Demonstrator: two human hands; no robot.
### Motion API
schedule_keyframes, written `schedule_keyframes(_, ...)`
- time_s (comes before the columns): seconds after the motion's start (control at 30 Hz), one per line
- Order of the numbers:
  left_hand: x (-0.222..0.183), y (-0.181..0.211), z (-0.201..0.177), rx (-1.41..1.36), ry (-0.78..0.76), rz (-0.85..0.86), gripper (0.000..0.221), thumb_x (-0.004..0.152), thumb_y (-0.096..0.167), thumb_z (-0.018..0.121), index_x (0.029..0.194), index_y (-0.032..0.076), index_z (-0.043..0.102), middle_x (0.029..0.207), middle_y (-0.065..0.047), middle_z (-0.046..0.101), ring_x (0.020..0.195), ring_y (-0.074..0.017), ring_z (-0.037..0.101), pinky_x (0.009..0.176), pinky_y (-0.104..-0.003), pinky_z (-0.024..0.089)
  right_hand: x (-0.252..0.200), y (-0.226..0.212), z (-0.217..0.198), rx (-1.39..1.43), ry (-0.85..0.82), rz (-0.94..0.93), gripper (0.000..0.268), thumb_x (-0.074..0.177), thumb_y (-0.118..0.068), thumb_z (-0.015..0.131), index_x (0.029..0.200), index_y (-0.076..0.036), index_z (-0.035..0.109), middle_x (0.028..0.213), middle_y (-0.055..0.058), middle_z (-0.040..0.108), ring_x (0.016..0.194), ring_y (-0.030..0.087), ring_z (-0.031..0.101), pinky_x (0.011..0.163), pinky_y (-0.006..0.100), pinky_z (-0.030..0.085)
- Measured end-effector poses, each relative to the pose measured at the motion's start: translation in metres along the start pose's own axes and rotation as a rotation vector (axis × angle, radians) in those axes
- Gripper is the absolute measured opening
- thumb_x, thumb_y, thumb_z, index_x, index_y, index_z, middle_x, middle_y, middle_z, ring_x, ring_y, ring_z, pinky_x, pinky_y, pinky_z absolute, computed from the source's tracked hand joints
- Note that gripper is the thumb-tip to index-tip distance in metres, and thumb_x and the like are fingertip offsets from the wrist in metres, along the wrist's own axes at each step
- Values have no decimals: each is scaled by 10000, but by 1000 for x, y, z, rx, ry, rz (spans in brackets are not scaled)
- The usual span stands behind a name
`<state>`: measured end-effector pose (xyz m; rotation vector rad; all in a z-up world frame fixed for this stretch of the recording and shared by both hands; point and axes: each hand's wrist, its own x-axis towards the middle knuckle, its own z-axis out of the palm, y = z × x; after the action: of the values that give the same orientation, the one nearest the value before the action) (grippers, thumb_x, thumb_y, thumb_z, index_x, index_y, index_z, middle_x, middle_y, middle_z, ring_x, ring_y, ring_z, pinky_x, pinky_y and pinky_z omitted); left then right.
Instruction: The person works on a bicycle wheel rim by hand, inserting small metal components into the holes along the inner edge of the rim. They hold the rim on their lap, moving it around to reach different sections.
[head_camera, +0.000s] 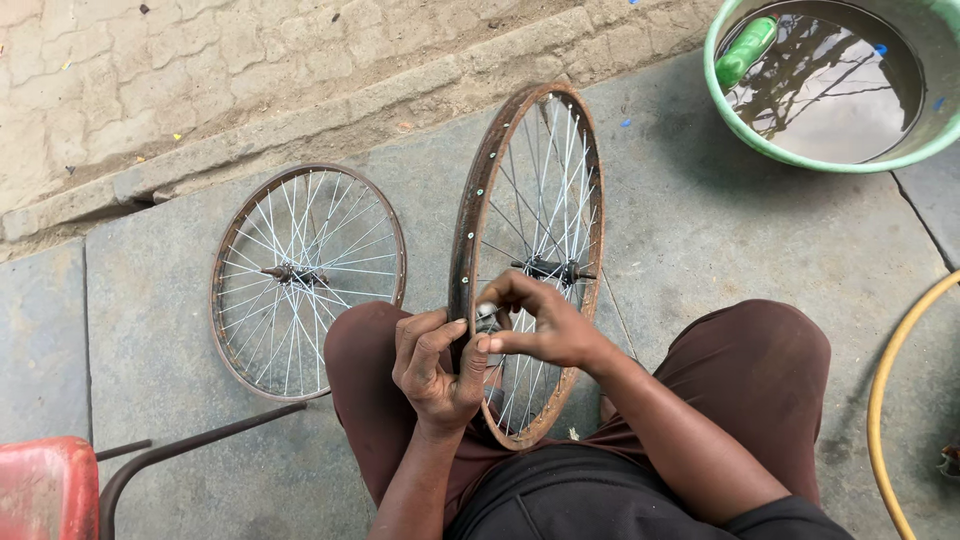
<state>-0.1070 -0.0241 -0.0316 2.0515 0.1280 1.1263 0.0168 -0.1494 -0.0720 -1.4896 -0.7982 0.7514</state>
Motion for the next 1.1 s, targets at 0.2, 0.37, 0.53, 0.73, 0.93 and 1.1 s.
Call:
schedule_keyframes(0.2,3,1,-1,3,11,-4,243,889,214,835,999,84,662,1058,-60,690,965,-192,621,820,-315,541,0,-3,8,84,137,-91,422,772,-175,872,1087,-56,618,986,71,634,831,166,618,753,330,571)
schedule_keyframes(0.37,-1,0,0,-2,-2,11,209,917,197,826,996,91,663,1073,-57,703,983,-200,631,846,-325,553,3,-5,14,-181,61,35,271,871,-165,730,1123,-92,663,1005,60,721,877,137,707,805,301,613)
schedule_keyframes(0.53,2,1,0,3,24,11,212,902,206,821,1007,90,679,1047,-55,720,970,-196,648,831,-314,562,-1,1,-2,159,4,-260,339,879,-285,815,1087,-63,666,1166,95,709,989,186,667,891,357,593)
schedule_keyframes(0.73,5,3,-2,23,23,-7,174,965,202,759,1025,60,678,1032,-79,712,942,-221,654,823,-332,554,1,7,16,-75,160,-107,389,861,-293,833,1117,-97,615,1039,55,680,949,163,683,879,352,600)
schedule_keyframes(0.93,-8,-2,-4,-60,23,-92,202,1075,171,563,1156,19,667,1062,-99,690,899,-181,683,793,-284,563,0,9,4,-37,15,-86,398,828,-218,831,1142,-72,633,1059,79,653,932,215,606,844,372,551)
schedule_keyframes(1.1,-15,-10,0,-244,65,-166,273,1112,91,491,1339,-34,575,1126,-127,658,1005,-156,689,893,-287,585,-1,7,0,192,48,-284,241,965,-189,804,1079,-69,628,1257,70,684,1116,185,645,982,357,549)
